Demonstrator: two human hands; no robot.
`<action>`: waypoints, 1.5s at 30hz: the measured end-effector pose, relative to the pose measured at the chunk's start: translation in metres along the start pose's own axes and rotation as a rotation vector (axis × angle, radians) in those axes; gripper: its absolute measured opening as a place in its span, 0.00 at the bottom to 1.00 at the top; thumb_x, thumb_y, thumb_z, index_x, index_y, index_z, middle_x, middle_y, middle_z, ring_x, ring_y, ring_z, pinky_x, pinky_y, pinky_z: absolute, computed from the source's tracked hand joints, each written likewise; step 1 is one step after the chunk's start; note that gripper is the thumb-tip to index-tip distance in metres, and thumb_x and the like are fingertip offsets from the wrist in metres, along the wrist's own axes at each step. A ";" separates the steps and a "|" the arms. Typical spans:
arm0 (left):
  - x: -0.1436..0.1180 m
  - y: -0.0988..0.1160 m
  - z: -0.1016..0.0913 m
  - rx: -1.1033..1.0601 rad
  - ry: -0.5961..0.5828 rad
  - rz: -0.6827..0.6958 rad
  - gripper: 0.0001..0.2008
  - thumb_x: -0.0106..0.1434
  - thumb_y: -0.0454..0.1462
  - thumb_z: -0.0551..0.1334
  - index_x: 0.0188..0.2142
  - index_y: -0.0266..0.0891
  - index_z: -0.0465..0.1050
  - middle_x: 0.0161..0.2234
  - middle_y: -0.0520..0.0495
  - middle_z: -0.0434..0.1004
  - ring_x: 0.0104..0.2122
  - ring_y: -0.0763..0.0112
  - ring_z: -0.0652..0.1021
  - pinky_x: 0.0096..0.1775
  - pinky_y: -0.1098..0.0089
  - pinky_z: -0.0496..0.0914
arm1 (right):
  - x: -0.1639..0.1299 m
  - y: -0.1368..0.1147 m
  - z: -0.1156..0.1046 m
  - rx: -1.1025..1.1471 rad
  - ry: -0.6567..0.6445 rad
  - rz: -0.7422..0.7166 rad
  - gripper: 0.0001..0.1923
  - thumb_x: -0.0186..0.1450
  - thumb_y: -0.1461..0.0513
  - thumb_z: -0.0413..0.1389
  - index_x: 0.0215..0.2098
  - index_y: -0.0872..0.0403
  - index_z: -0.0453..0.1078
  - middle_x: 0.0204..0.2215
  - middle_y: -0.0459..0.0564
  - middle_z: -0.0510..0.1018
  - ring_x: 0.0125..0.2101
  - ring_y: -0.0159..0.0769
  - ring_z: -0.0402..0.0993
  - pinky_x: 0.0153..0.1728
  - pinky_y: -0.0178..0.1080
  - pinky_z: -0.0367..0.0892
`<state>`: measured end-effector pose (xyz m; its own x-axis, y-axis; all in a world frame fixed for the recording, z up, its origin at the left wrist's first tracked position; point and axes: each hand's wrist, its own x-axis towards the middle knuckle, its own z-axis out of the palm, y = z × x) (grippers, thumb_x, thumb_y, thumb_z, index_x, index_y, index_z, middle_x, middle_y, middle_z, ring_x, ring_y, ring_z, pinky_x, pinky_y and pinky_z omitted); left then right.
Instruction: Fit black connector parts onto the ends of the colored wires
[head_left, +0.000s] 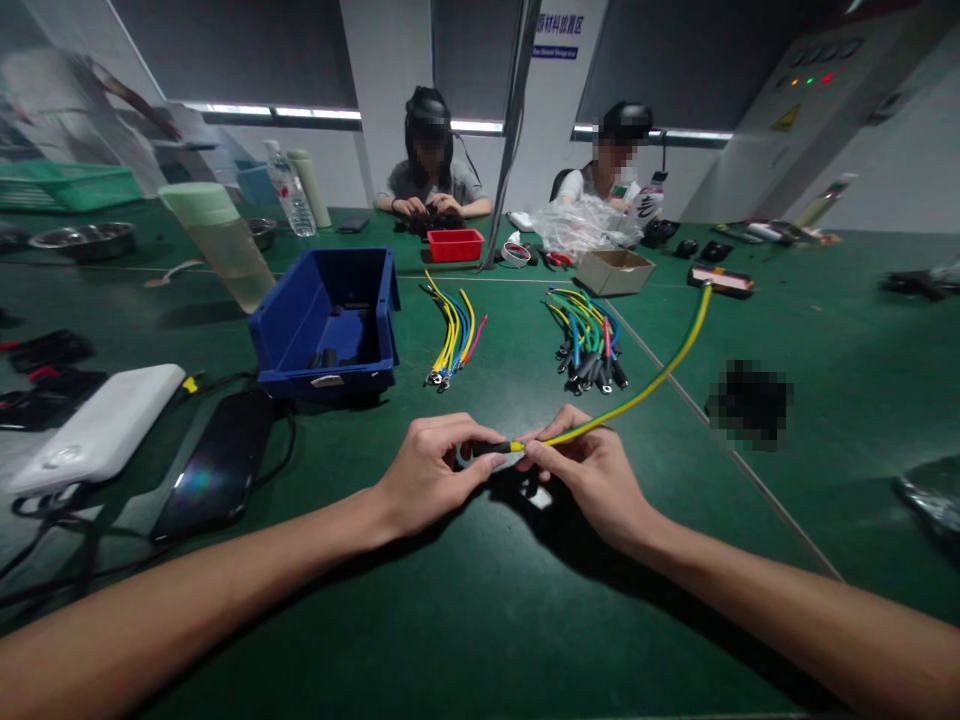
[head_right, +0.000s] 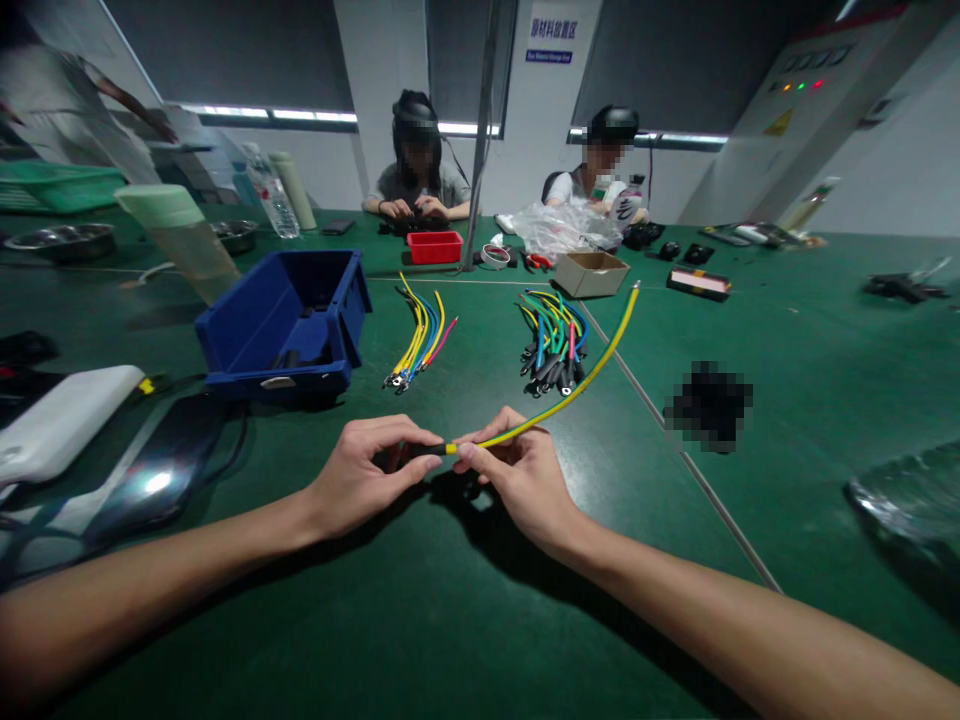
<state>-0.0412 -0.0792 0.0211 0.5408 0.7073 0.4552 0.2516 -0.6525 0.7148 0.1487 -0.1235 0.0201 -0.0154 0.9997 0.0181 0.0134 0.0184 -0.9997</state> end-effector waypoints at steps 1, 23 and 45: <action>0.000 0.000 0.000 0.000 -0.002 -0.001 0.06 0.59 0.33 0.63 0.37 0.35 0.77 0.25 0.49 0.74 0.23 0.77 0.69 0.26 0.75 0.63 | 0.000 0.000 0.000 -0.004 -0.001 0.000 0.15 0.56 0.54 0.63 0.27 0.53 0.62 0.24 0.47 0.78 0.25 0.33 0.74 0.23 0.33 0.66; 0.000 0.000 0.000 -0.018 -0.033 0.002 0.08 0.59 0.36 0.63 0.37 0.36 0.78 0.26 0.47 0.76 0.23 0.76 0.70 0.26 0.74 0.63 | 0.000 -0.002 0.001 -0.036 0.003 0.007 0.16 0.54 0.54 0.63 0.26 0.53 0.63 0.23 0.47 0.78 0.21 0.31 0.73 0.22 0.34 0.65; 0.000 0.001 -0.001 -0.032 -0.062 -0.006 0.08 0.59 0.34 0.63 0.38 0.36 0.78 0.27 0.48 0.76 0.23 0.77 0.71 0.26 0.75 0.63 | 0.001 0.001 0.000 -0.058 -0.031 -0.020 0.14 0.55 0.54 0.63 0.26 0.53 0.64 0.22 0.47 0.78 0.21 0.31 0.71 0.22 0.34 0.65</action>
<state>-0.0417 -0.0798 0.0219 0.5879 0.6927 0.4178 0.2303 -0.6385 0.7344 0.1491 -0.1227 0.0196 -0.0473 0.9982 0.0363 0.0712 0.0397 -0.9967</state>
